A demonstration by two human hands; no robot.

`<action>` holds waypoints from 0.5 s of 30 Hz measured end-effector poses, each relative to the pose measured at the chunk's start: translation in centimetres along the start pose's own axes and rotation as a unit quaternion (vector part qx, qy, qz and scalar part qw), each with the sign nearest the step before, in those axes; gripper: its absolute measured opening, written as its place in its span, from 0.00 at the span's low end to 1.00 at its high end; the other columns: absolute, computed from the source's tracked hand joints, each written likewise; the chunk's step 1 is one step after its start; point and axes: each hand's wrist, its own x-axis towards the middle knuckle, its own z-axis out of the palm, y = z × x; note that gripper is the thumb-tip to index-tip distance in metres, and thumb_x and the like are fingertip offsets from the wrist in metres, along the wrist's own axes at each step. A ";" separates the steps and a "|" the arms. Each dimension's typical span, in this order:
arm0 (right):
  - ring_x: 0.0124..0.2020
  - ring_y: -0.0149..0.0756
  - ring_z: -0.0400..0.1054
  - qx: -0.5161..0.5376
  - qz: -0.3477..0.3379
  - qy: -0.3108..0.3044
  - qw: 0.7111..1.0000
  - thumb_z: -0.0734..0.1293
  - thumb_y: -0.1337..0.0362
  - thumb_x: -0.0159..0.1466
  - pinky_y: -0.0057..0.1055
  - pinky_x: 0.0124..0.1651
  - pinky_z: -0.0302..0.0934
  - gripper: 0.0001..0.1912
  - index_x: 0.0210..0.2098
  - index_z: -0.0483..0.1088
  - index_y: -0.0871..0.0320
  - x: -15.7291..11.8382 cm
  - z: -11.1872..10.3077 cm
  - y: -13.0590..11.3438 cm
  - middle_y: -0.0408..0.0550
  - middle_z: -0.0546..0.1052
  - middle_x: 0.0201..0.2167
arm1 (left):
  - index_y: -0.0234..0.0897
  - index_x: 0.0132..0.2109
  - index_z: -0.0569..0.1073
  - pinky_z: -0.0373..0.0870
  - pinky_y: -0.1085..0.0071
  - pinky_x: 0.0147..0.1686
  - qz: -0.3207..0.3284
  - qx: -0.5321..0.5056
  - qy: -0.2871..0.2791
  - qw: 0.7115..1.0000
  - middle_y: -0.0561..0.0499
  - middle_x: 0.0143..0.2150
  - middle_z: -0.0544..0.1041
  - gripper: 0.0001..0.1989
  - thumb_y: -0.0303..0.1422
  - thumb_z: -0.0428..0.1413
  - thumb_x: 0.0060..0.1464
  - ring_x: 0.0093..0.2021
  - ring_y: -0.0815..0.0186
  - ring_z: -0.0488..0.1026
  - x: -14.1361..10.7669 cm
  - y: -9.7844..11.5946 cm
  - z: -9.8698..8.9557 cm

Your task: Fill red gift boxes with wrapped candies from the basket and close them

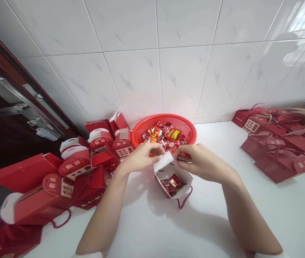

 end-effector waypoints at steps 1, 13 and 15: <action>0.23 0.29 0.51 0.009 -0.003 0.004 1.000 0.65 0.63 0.63 0.30 0.26 0.43 0.14 0.26 0.54 0.54 -0.1 -0.1 0.1 0.39 0.62 0.21 | 0.36 0.37 0.76 0.72 0.65 0.45 -0.004 0.010 -0.008 1.000 0.49 0.38 0.80 0.06 0.30 0.55 0.54 0.42 0.60 0.76 0.0 -0.1 -0.1; 0.22 0.28 0.52 0.118 -0.047 -0.010 0.992 0.62 0.66 0.65 0.27 0.23 0.47 0.08 0.30 0.56 0.53 -0.3 -0.7 0.6 0.36 0.61 0.22 | 0.41 0.44 0.79 0.70 0.66 0.50 0.068 0.084 0.015 0.994 0.48 0.49 0.78 0.11 0.35 0.53 0.61 0.48 0.59 0.74 -0.7 1.2 0.6; 0.22 0.28 0.51 0.134 -0.053 -0.014 0.989 0.62 0.68 0.64 0.27 0.23 0.47 0.09 0.30 0.55 0.54 -0.4 -1.0 0.7 0.35 0.59 0.22 | 0.41 0.40 0.80 0.70 0.69 0.44 0.082 0.070 -0.042 0.993 0.50 0.44 0.79 0.11 0.30 0.52 0.60 0.42 0.63 0.75 -0.8 2.0 1.2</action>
